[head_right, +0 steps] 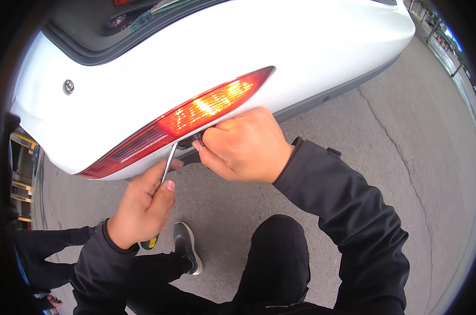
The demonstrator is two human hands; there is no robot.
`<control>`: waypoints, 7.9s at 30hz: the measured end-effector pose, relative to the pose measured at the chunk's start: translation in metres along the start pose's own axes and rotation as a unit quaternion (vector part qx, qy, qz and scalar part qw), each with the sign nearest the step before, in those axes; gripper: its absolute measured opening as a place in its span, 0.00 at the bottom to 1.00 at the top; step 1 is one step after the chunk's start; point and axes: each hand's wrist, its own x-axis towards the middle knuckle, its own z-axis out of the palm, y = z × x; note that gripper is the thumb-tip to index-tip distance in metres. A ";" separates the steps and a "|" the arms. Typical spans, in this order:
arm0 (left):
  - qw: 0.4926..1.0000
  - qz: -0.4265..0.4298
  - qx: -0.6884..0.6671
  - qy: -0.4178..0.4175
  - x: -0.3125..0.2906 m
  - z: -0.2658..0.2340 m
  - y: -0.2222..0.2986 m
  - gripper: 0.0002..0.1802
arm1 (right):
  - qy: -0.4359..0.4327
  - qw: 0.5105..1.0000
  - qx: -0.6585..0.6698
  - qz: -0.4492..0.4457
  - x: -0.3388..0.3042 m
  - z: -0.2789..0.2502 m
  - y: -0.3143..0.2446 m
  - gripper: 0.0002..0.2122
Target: The person uses a screwdriver to pry and remove the rear taillight assembly from a white car. After detaching the housing, they disconnect the wiring harness and bulb, then walk into a parts storage area and place the bulb on a shelf.
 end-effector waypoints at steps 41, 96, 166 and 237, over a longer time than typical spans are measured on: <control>0.975 0.089 0.201 0.033 0.001 -0.013 0.007 0.19 | 0.025 0.986 -0.110 0.125 0.006 0.013 -0.027 0.18; 0.901 -0.123 0.205 -0.362 -0.091 0.005 -0.051 0.12 | -0.208 0.668 0.442 0.562 -0.136 0.019 -0.153 0.22; 0.600 0.309 0.675 0.299 0.046 -0.049 0.031 0.51 | 0.286 0.748 0.418 0.429 -0.128 0.047 -0.113 0.16; 0.598 0.323 0.698 0.227 0.044 -0.056 0.041 0.62 | 0.294 0.822 0.271 0.406 -0.117 0.070 -0.138 0.13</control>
